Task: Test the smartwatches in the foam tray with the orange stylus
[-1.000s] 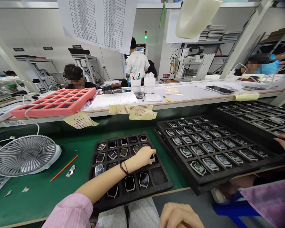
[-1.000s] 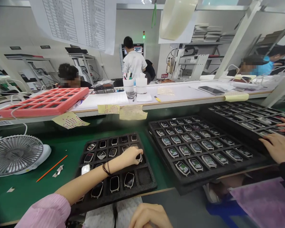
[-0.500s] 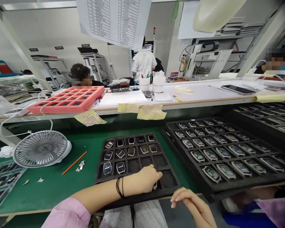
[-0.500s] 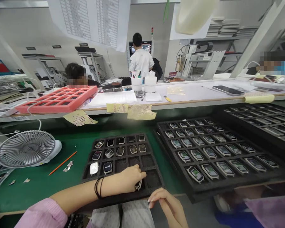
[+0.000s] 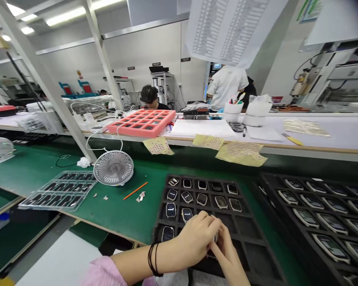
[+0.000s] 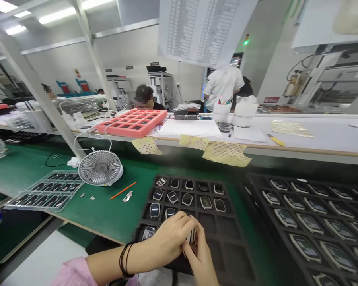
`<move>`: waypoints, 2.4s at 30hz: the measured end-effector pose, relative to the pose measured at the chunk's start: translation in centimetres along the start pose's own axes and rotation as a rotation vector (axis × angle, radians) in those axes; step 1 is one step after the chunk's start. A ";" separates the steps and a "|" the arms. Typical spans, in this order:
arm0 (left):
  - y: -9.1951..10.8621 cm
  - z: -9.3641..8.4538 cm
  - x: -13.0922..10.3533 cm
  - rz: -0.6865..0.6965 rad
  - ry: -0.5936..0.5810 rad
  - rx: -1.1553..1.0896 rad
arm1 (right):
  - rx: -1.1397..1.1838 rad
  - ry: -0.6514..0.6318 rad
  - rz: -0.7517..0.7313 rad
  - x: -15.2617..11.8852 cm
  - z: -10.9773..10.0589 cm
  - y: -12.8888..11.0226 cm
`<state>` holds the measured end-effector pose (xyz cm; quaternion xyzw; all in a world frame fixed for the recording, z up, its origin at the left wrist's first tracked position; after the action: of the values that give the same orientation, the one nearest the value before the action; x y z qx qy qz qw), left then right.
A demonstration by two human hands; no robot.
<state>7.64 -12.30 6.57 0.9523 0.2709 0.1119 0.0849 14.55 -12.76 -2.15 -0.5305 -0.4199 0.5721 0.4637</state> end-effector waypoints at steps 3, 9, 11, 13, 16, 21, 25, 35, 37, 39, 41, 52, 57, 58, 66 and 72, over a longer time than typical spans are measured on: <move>-1.6 -0.6 -2.6 -0.101 0.017 0.020 | 0.015 -0.053 -0.029 1.6 3.8 -0.1; -9.6 -4.1 -11.4 -0.335 0.311 -0.263 | 0.461 -0.348 0.355 2.6 9.4 1.3; -14.4 -4.3 -16.4 -0.638 0.442 -0.174 | 0.617 -0.419 0.447 2.3 10.3 0.8; -18.0 -3.4 -20.7 -0.893 0.511 -0.029 | 0.701 -0.433 0.525 2.0 10.8 0.4; -20.8 -1.3 -23.7 -1.024 0.574 0.002 | 0.740 -0.439 0.572 1.8 11.4 -0.1; -22.4 -0.2 -24.4 -1.034 0.632 -0.108 | 0.739 -0.434 0.514 1.7 11.9 -0.9; -21.7 -0.9 -23.7 -1.010 0.680 -0.252 | 0.732 -0.417 0.458 1.7 12.0 -1.5; -10.1 -1.2 -13.6 -0.654 1.249 -0.967 | 0.769 -0.296 0.233 1.0 12.1 -1.9; -9.4 -0.4 -12.7 -0.677 1.271 -1.046 | 0.751 -0.263 0.193 0.9 11.9 -1.6; -9.1 0.1 -12.5 -0.705 1.291 -1.069 | 0.713 -0.233 0.152 0.8 11.6 -1.3; -8.9 0.2 -12.5 -0.716 1.329 -1.066 | 0.656 -0.200 0.116 0.8 11.2 -0.9; -7.2 3.9 -10.3 -0.820 1.400 -2.009 | 0.555 -0.185 -0.015 0.6 10.5 -0.5; -7.1 4.1 -9.9 -0.710 1.419 -2.118 | 0.594 -0.162 -0.014 0.7 10.5 -0.4; -7.2 4.3 -9.9 -0.702 1.404 -2.128 | 0.590 -0.163 0.011 0.7 10.5 -0.3; -7.5 6.6 -10.0 -0.759 1.222 -2.267 | 0.642 -0.223 0.172 0.3 11.3 0.2; -11.9 4.2 -12.6 -0.703 0.946 -1.524 | 0.767 -0.263 0.287 0.7 12.7 -0.2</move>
<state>-7.63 -9.55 -2.20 0.3621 0.4012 0.5985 0.5914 1.89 -11.84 -1.04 -0.2951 -0.1544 0.8083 0.4855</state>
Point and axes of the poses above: each hand's wrist, its own x-axis towards the middle knuckle, its own z-axis out of the palm, y = z × x, the point moved 8 cm from there along x, towards the middle knuckle, and after that the axes turned 13 degrees about z, right-handed, at the moved point
